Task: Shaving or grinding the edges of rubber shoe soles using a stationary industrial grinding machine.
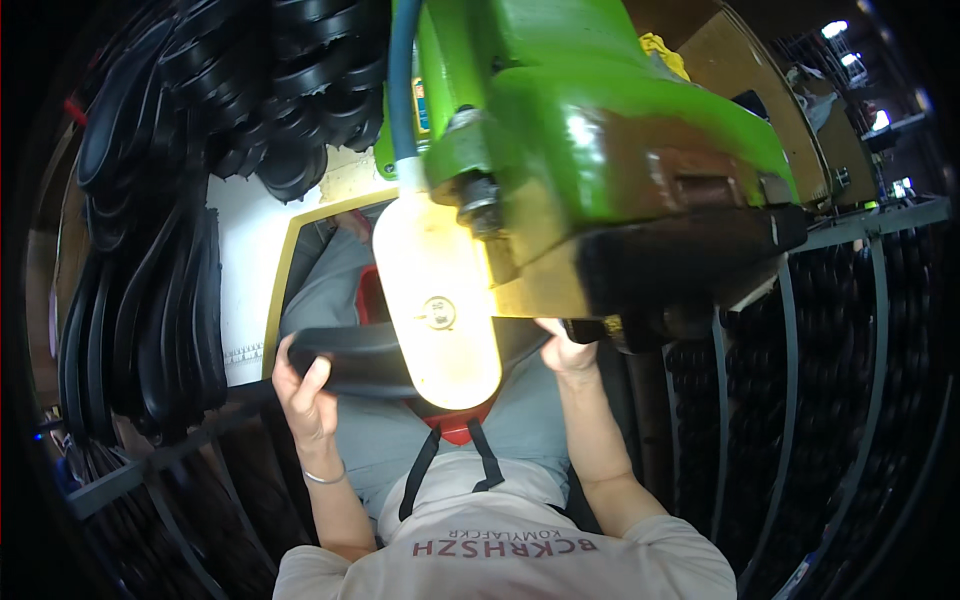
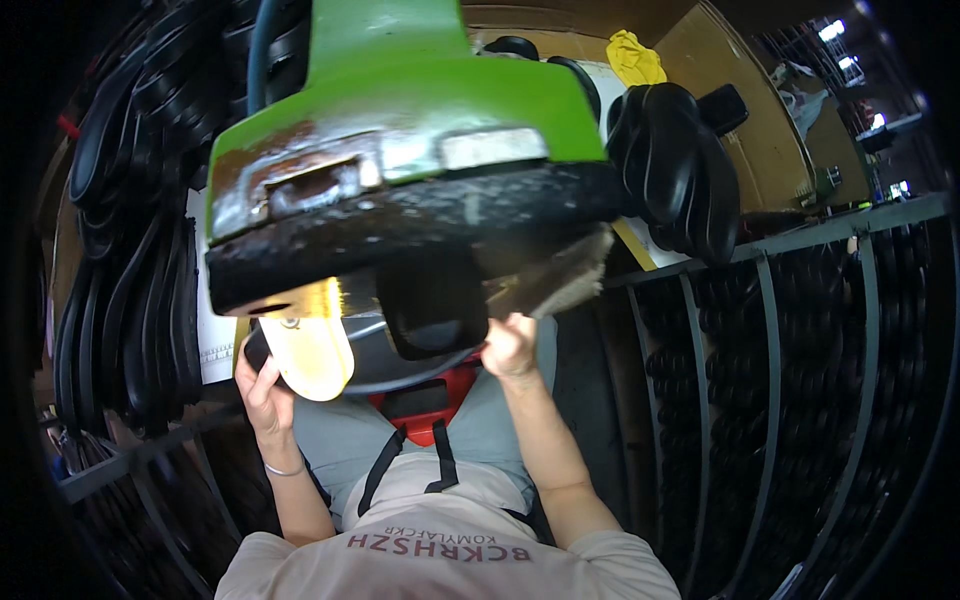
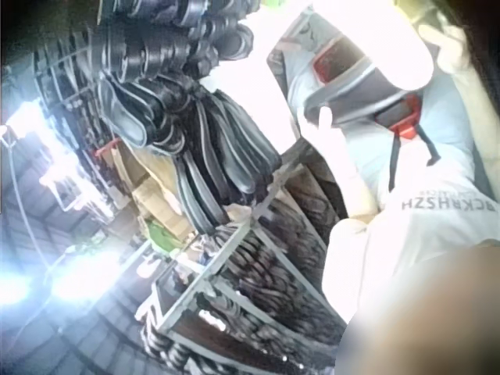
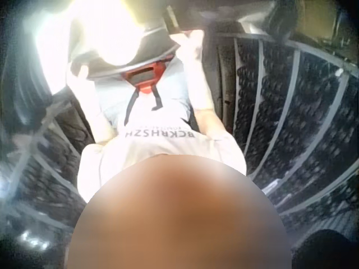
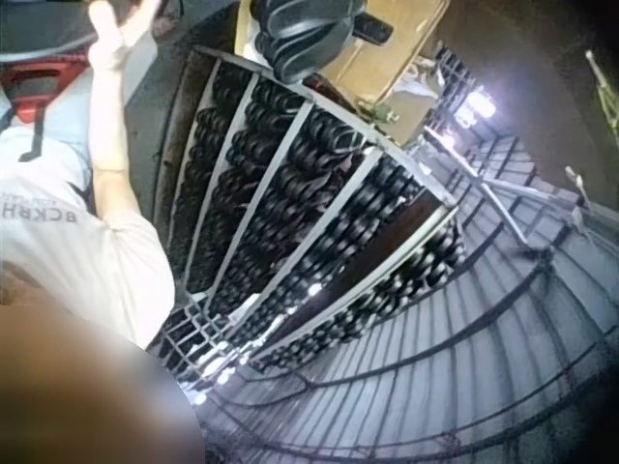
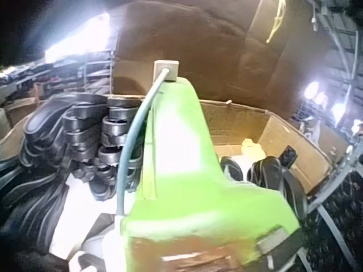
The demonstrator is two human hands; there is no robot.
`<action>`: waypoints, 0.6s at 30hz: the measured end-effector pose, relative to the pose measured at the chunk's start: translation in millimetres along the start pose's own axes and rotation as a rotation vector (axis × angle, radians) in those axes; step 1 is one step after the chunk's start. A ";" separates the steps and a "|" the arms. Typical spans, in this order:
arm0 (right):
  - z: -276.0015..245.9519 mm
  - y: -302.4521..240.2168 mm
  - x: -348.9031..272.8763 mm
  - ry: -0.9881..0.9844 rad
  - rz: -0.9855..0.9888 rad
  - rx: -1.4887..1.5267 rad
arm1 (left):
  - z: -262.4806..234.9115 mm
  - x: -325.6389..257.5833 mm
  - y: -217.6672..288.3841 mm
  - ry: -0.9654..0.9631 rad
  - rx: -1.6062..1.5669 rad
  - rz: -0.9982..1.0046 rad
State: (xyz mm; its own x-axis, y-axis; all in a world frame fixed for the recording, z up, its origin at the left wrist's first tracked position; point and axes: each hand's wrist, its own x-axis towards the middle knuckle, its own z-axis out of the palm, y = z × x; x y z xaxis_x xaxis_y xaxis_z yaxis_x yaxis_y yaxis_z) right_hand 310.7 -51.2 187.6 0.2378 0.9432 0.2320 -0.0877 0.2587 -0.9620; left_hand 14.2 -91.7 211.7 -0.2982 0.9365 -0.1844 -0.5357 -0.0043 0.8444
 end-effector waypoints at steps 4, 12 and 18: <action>25.1 -27.0 6.9 -0.171 0.145 0.259 | -31.1 -21.6 -15.7 -0.017 -0.039 -0.181; 33.7 -38.5 14.2 -0.245 -0.097 -0.100 | 84.5 -4.7 -40.2 -0.723 0.587 0.004; -15.2 -3.7 -60.6 -0.250 0.370 0.119 | 117.1 -5.2 -86.9 -0.418 0.962 0.395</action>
State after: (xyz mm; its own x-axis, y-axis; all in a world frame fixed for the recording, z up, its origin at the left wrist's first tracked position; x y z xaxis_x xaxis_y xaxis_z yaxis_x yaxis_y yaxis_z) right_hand 311.3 -112.5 174.9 -0.0695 0.9942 -0.0826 -0.2372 -0.0969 -0.9666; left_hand 154.8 -55.1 198.2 0.0736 0.9741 0.2136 0.4253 -0.2244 0.8768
